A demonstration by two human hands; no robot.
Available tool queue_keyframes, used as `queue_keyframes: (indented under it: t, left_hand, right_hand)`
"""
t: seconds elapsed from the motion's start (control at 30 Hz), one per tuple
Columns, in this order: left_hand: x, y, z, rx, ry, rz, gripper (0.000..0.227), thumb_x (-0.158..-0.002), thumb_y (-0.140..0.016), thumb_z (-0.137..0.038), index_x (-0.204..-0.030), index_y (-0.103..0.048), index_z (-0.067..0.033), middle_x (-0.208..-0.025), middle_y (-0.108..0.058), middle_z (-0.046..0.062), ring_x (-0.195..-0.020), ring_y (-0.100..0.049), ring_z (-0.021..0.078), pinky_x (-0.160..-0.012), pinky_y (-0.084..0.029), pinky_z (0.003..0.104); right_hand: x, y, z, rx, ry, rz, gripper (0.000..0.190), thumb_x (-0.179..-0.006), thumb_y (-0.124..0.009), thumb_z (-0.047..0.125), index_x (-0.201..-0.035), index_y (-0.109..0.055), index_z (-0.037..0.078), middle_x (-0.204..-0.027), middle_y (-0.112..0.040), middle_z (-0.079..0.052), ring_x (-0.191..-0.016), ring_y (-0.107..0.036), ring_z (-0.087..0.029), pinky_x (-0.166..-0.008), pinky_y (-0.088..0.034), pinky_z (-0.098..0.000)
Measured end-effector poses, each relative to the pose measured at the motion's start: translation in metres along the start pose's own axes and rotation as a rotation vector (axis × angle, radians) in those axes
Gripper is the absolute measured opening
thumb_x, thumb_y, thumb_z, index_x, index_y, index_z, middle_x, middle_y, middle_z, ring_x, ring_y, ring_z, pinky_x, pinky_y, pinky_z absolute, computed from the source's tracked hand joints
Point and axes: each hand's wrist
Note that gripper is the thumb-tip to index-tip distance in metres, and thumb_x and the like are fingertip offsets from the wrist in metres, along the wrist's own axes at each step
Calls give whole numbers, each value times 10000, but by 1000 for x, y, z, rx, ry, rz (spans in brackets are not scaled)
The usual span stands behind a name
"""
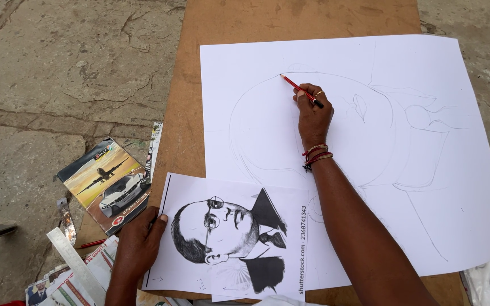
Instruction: Drawing a portrait of B.R. Ambedkar on a large sheet of paper using a reference image.
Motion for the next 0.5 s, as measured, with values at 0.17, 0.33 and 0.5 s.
queue_keyframes:
  t: [0.17, 0.33, 0.5]
  left_hand:
    - [0, 1, -1, 3, 5, 0, 290, -995, -593, -259, -942, -721, -3, -662, -691, 161, -560, -610, 222, -544, -472, 405]
    - [1, 1, -3, 10, 4, -8, 280, -989, -602, -252, -959, -723, -1, -666, -692, 165, -565, -613, 224, -544, -470, 402]
    - [1, 1, -1, -2, -1, -6, 281, -993, -595, -251, -959, -721, -2, -671, -697, 162, -566, -618, 224, -547, -475, 405]
  right_hand:
    - [3, -1, 0, -8, 26, 37, 186, -1031, -580, 114, -1123, -670, -21, -1091, -730, -122, -1060, -748, -194, -933, -609, -329]
    - [7, -3, 3, 5, 18, 52, 181, -1022, -574, 93, -1121, -672, -21, -1081, -738, -132, -1063, -750, -199, -933, -608, -333]
    - [12, -5, 5, 17, 11, 61, 178, -1024, -569, 89, -1121, -673, -19, -1062, -749, -132, -1044, -757, -200, -933, -610, -332]
Point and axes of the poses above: each hand's wrist, its own x-axis away from the middle knuckle, its own y-axis out of the back of the hand, z = x × y
